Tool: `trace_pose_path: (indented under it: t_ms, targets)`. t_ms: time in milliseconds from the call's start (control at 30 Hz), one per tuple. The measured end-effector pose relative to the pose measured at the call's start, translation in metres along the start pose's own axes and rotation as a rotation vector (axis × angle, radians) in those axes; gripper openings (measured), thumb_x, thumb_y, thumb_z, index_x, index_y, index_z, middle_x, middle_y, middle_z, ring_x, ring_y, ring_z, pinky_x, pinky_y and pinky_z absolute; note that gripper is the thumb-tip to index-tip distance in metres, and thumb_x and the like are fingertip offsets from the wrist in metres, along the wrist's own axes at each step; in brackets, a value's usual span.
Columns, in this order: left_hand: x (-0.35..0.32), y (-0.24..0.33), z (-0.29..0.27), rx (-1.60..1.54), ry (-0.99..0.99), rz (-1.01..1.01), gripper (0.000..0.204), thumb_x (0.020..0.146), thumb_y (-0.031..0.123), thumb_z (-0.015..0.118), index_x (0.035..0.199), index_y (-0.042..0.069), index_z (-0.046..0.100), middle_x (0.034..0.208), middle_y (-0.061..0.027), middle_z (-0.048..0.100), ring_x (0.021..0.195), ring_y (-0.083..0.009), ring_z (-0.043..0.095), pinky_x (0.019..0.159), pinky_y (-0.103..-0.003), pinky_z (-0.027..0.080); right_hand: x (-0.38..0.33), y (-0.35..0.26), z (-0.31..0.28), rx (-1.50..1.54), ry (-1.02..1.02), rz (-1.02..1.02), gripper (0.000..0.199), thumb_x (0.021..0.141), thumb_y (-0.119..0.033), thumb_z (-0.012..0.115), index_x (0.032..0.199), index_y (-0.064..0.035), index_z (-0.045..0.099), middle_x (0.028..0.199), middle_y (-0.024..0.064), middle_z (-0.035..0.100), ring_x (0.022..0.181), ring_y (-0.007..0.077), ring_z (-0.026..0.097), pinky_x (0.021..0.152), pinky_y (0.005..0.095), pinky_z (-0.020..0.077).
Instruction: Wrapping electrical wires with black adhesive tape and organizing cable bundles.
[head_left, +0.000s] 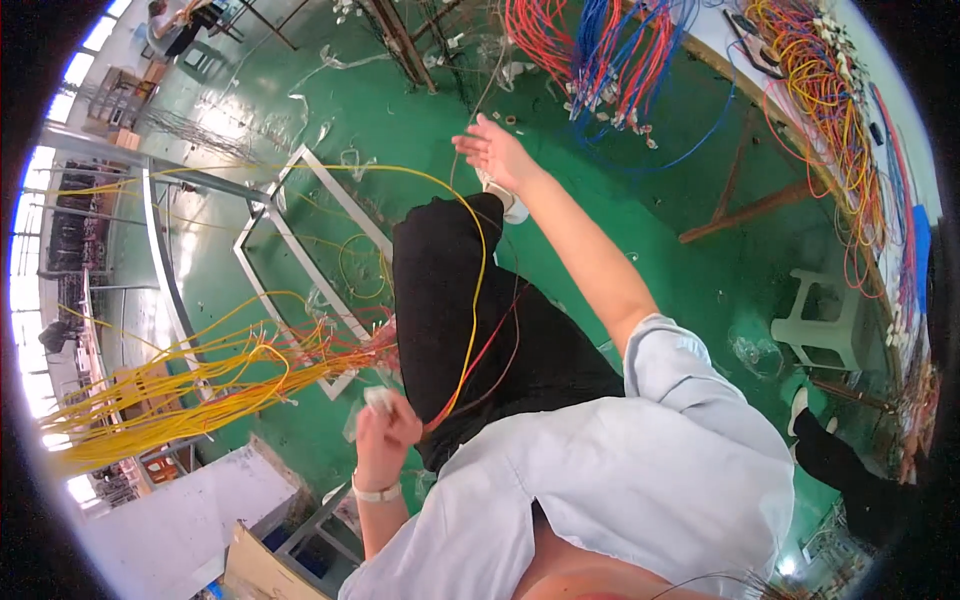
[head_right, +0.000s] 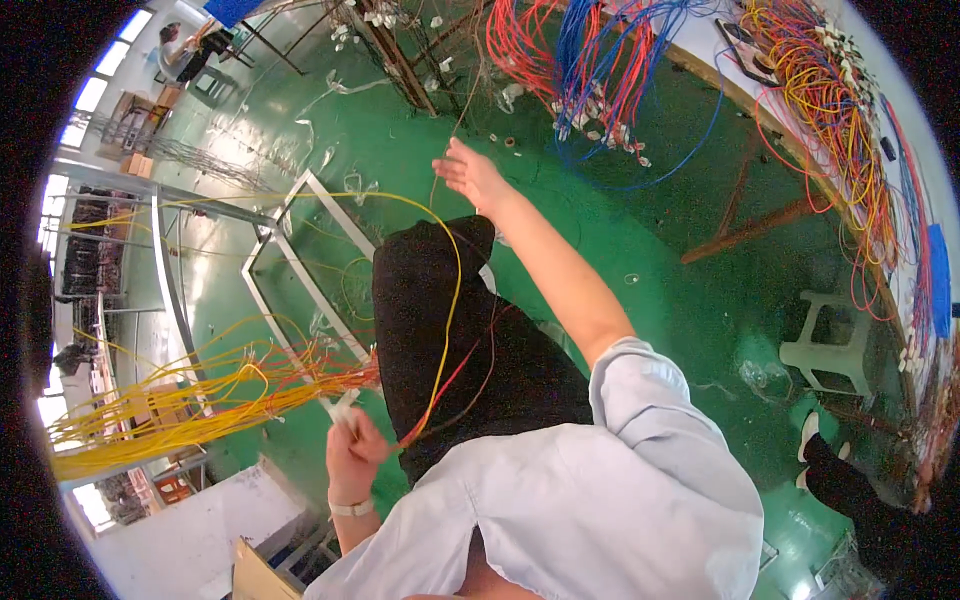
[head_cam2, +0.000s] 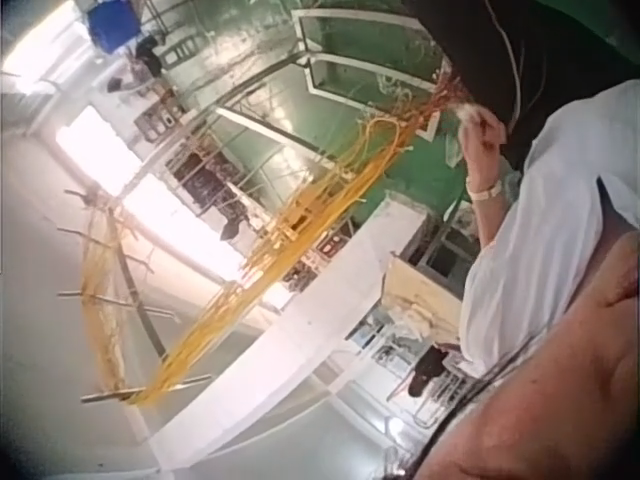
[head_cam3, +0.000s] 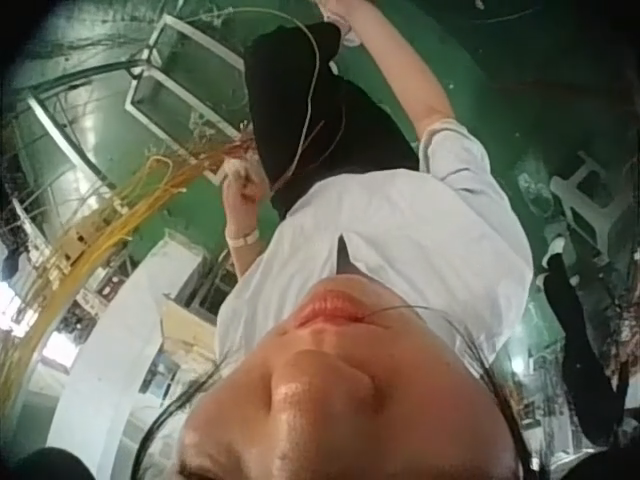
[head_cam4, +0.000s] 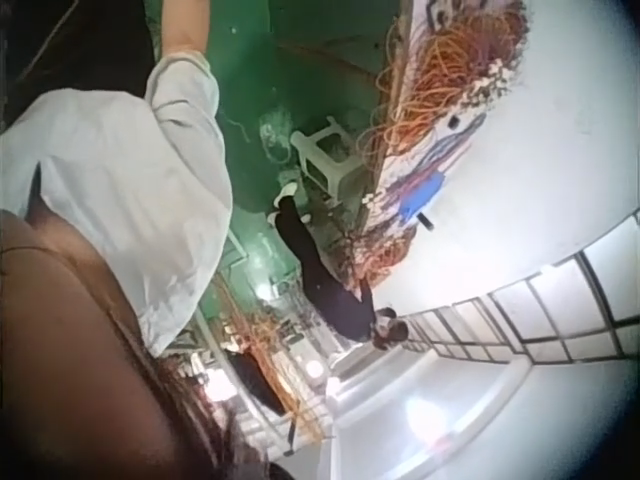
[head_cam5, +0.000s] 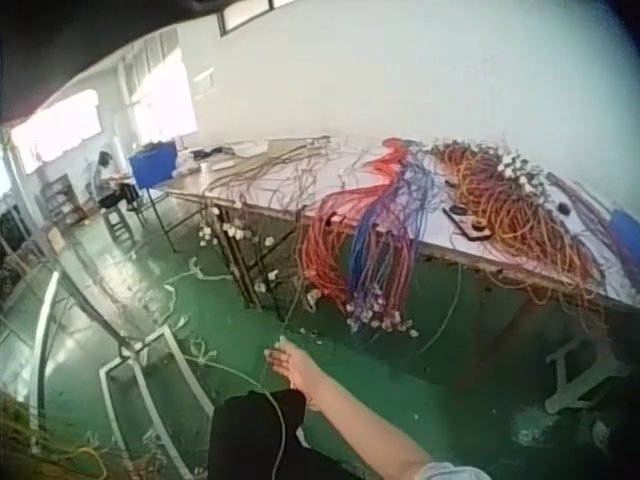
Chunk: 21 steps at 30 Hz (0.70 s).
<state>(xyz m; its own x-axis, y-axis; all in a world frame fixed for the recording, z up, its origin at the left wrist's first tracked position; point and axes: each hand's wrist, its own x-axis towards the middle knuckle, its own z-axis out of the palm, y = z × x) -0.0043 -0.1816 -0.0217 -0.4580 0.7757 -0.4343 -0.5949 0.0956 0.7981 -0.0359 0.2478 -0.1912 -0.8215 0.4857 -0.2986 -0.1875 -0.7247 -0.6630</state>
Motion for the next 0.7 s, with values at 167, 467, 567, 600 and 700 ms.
trace_pose_path:
  t_ms: [167, 467, 567, 600, 700]
  targets:
    - [-0.018, 0.008, -0.011, 0.474, -0.038, -0.237, 0.024, 0.080, 0.013, 0.061, 0.098, -0.002, 0.068, 0.071, 0.0036, 0.058, 0.059, -0.0028, 0.044, 0.053, -0.020, 0.032, -0.005, -0.064, -0.002, 0.271, -0.010, -0.435, 0.023, 0.095, -0.019, 0.048, 0.102, -0.0012, 0.062, 0.068, -0.0013, 0.053, 0.059, 0.0090, 0.050, 0.054, 0.0230, 0.0392]
    - [0.108, 0.016, 0.029, 0.020, 0.027, -0.012, 0.043, 0.099, 0.029, 0.039, 0.123, -0.002, 0.055, 0.100, -0.0072, 0.066, 0.046, -0.0003, 0.026, 0.039, -0.017, 0.016, -0.237, 0.041, 0.128, -1.419, -0.336, -0.935, 0.010, 0.083, -0.008, 0.054, 0.092, -0.0065, 0.058, 0.071, 0.0089, 0.054, 0.058, 0.0258, 0.057, 0.048, 0.0360, 0.0460]
    - [0.144, 0.014, 0.052, 0.081, -0.176, -0.098, 0.044, 0.100, 0.031, 0.036, 0.120, -0.003, 0.056, 0.102, -0.0120, 0.067, 0.044, 0.0004, 0.024, 0.038, -0.017, 0.017, -0.259, 0.023, 0.108, -1.556, -0.319, -0.733, 0.016, 0.079, -0.008, 0.058, 0.095, -0.0051, 0.059, 0.068, 0.0070, 0.053, 0.059, 0.0254, 0.059, 0.049, 0.0357, 0.0471]
    - [0.150, 0.017, 0.059, 0.097, -0.216, -0.070, 0.044, 0.100, 0.031, 0.036, 0.120, -0.003, 0.057, 0.102, -0.0117, 0.067, 0.044, 0.0006, 0.024, 0.038, -0.017, 0.017, -0.263, 0.023, 0.100, -1.599, -0.293, -0.735, 0.017, 0.079, -0.009, 0.058, 0.096, -0.0054, 0.060, 0.068, 0.0070, 0.053, 0.058, 0.0264, 0.059, 0.050, 0.0366, 0.0475]
    - [0.169, 0.015, 0.066, 0.023, -0.266, 0.007, 0.037, 0.099, 0.025, 0.043, 0.120, -0.003, 0.056, 0.088, -0.0030, 0.063, 0.045, 0.0014, 0.026, 0.039, -0.016, 0.018, -0.270, 0.018, 0.088, -1.692, -0.237, -0.504, 0.024, 0.081, -0.011, 0.060, 0.105, -0.0073, 0.064, 0.078, 0.0074, 0.061, 0.070, 0.0256, 0.062, 0.060, 0.0365, 0.0510]
